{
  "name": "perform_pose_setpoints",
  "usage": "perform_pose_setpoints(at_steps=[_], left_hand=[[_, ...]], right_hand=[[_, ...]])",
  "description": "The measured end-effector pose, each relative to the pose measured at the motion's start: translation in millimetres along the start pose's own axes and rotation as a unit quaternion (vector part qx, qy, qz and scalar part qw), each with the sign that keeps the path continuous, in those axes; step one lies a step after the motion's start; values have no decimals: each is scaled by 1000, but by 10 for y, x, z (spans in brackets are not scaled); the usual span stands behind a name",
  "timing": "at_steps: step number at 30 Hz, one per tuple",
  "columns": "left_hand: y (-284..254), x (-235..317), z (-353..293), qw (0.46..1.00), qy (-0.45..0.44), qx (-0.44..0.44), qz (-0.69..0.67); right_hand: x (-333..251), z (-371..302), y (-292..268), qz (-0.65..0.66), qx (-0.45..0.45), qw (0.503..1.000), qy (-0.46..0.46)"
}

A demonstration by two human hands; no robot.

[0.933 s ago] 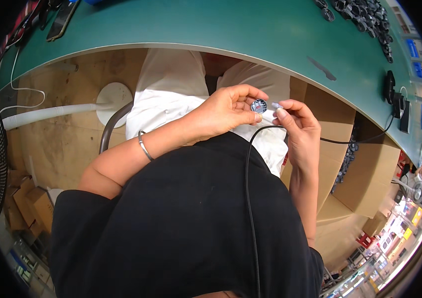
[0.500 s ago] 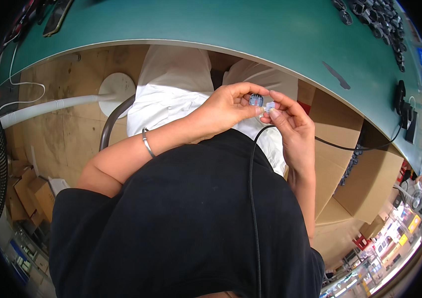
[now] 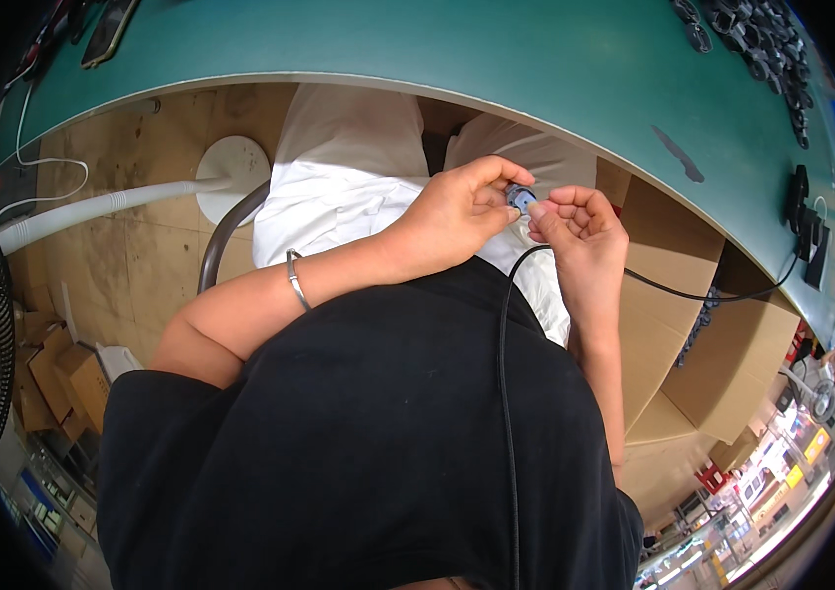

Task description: The person assembles plastic components by inserting small white plastic pieces into grey casing parts by hand, occasionally gathering and sorting the parts from trays and piles on the workbench.

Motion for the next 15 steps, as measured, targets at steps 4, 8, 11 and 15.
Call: perform_pose_setpoints(at_steps=[4, 8, 11, 15], left_hand=[[6, -4, -1, 1000, 15, 4, 8], [-7, -11, -8, 1000, 16, -6, -7], [-26, -41, -3, 1000, -17, -4, 3], [-32, -25, -9, 996, -48, 2, -76]], right_hand=[[-34, 9, 29, 31, 6, 999, 8], [30, 48, 60, 85, -29, 995, 48], [57, 25, 80, 5, -16, 1000, 20], [7, 59, 31, -200, 64, 974, -89]])
Point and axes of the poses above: each hand's wrist, its own z-axis towards the middle knuckle, its own y-axis out of the palm, x = y × z, the point moved 5 cm from there along z, towards the middle knuckle, and after that the axes turned 12 degrees about -z, right-handed, at the moved point
